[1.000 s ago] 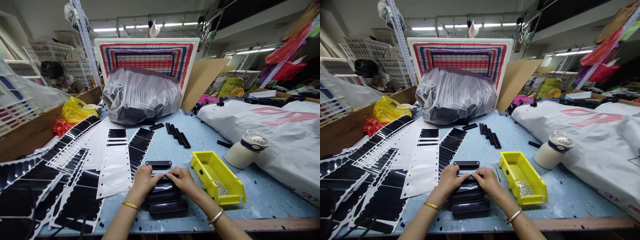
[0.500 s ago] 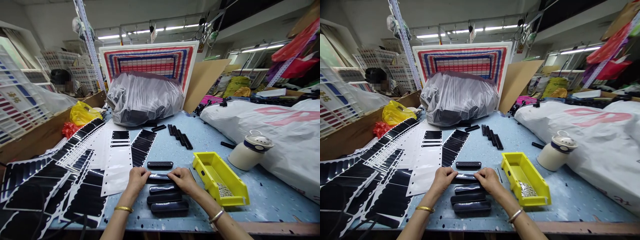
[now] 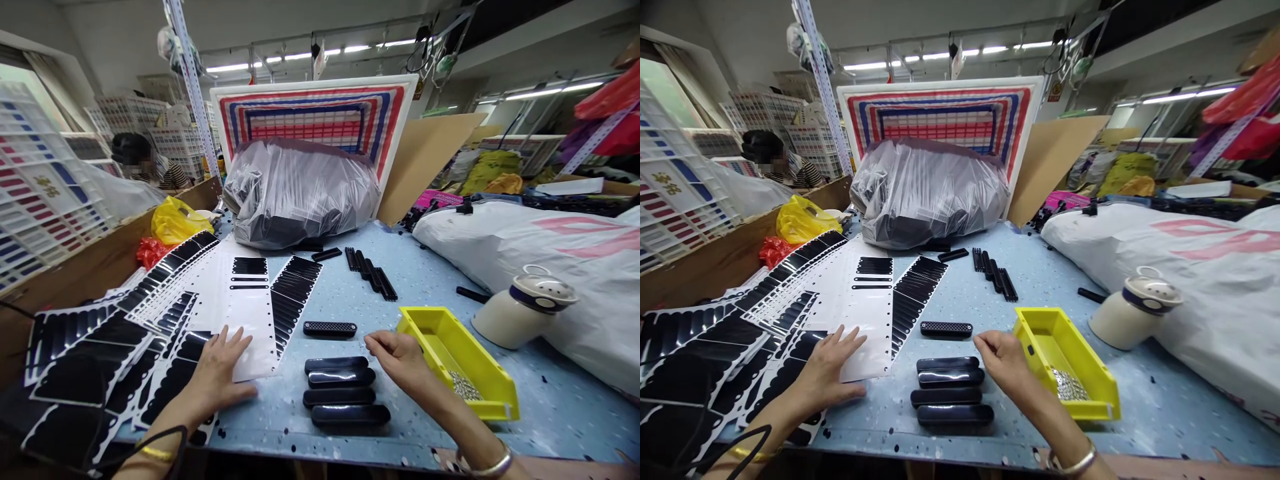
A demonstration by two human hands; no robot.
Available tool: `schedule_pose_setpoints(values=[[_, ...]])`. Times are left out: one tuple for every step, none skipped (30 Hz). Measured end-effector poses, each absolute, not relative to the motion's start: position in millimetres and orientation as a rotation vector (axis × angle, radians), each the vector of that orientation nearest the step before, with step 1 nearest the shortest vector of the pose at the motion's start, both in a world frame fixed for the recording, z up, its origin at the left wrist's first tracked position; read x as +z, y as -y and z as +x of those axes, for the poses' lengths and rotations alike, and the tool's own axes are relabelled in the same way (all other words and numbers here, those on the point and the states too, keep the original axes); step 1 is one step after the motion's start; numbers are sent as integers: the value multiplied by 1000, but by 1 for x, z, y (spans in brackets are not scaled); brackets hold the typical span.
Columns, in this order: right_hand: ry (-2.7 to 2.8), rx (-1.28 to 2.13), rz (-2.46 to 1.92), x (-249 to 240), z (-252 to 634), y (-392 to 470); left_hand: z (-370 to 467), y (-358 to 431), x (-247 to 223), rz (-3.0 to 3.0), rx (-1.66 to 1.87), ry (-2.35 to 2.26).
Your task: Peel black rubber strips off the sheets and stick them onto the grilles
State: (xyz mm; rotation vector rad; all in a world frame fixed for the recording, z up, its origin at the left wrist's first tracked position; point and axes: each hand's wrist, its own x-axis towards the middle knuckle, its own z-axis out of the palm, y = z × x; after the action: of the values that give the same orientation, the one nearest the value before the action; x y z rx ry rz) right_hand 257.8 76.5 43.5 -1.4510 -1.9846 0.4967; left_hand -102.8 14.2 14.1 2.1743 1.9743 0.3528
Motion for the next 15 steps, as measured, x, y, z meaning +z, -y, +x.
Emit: schedule_pose_setpoints(values=[[2017, 502, -1424, 46, 252, -73, -108, -11, 9, 2196, 286, -1972], [2053, 509, -1387, 48, 245, -70, -112, -8, 2, 2221, 260, -1974], [2093, 512, -1342, 49, 237, -67, -114, -6, -4, 2258, 277, -1980], [2137, 513, -1289, 48, 228, -64, -115, -4, -9, 2307, 334, -1991], [2184, 507, -1236, 47, 218, -61, -115, -3, -14, 2368, 411, -1997], [2238, 491, -1183, 44, 208, -59, -115, -1, -18, 2432, 497, -1994], [2287, 462, -1123, 40, 199, -58, -114, 1, -21, 2490, 595, -1992], [2326, 424, -1055, 35, 190, -57, -113, 4, -22, 2540, 708, -1991], [2356, 385, -982, 31, 181, -57, -110, 9, -23, 2572, 834, -1993], [2378, 350, -910, 25, 172, -57, -107, 15, -23, 2582, 964, -1989], [2398, 325, -843, 20, 163, -58, -102, 24, -23, 2569, 1082, -1972], [2411, 300, -777, 16, 155, -58, -97, 33, -24, 2532, 1176, -1935], [2423, 282, -720, 12, 146, -58, -93, 43, -24, 2461, 1239, -1881], [2440, 278, -678, 9, 138, -57, -89, 53, -26, 2359, 1269, -1822], [2465, 291, -647, 7, 131, -56, -86, 62, -27, 2238, 1282, -1773]])
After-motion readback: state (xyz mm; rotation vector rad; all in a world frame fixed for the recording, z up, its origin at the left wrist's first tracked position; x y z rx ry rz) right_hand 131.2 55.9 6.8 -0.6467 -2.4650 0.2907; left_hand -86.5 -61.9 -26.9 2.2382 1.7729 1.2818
